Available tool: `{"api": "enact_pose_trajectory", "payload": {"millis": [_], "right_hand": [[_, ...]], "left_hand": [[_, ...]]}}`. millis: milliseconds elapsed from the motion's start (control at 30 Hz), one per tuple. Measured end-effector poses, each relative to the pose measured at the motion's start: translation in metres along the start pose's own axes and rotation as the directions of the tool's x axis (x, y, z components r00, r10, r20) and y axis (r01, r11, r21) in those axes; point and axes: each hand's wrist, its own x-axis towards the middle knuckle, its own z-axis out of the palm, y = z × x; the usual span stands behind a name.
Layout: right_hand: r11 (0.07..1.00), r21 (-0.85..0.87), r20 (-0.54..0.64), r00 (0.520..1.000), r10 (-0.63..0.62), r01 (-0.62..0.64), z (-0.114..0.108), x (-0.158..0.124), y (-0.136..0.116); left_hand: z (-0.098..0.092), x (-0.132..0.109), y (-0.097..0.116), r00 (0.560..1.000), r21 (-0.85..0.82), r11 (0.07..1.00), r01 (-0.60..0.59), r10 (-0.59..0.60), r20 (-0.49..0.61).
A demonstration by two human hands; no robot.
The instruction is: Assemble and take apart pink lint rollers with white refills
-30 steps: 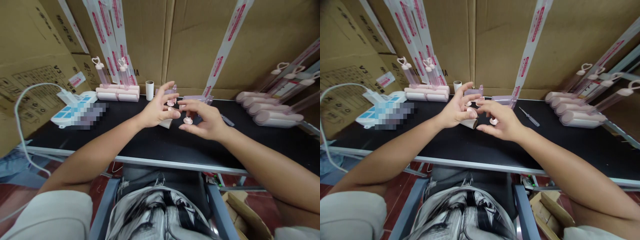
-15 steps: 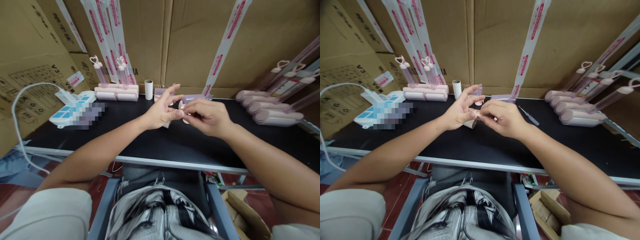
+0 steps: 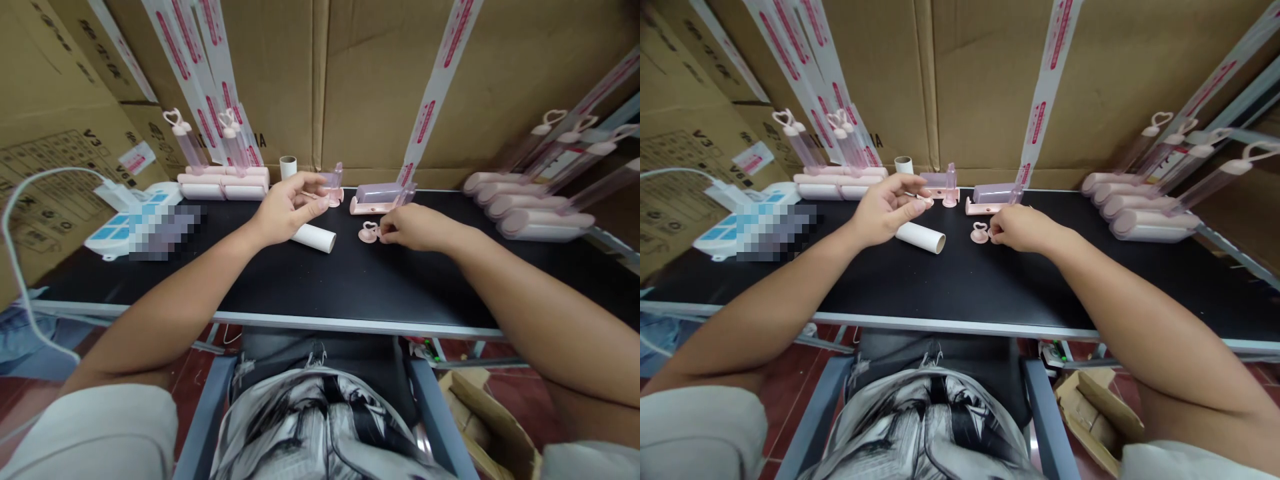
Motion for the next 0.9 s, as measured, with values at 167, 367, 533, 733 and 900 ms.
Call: {"api": "enact_pose_trajectory", "payload": {"millis": [167, 367, 533, 733, 900], "right_hand": [[0.984, 0.114, -0.271, 0.949, 0.163, -0.137, -0.02, -0.012, 0.011], [0.907, 0.383, -0.559, 0.738, 0.378, -0.175, -0.016, -0.004, 0.038], [0.897, 0.41, -0.416, 0.841, 0.347, -0.167, -0.009, 0.005, 0.042], [0.89, 0.455, -0.492, 0.823, 0.284, -0.035, -0.015, -0.004, 0.027], [0.912, 0.41, -0.4, 0.892, 0.208, -0.029, -0.007, 0.001, 0.024]], "left_hand": [[-0.001, 0.001, -0.003, 0.997, 0.145, 0.986, -0.082, 0.078, 0.028], [-0.001, 0.0, 0.001, 0.995, 0.222, 0.97, -0.094, 0.086, 0.047], [-0.001, -0.002, 0.003, 0.995, 0.254, 0.964, -0.085, 0.071, 0.066], [0.0, -0.002, 0.003, 0.996, 0.271, 0.96, -0.069, 0.051, 0.073], [0.0, -0.002, 0.002, 0.996, 0.28, 0.957, -0.074, 0.054, 0.077]]}}
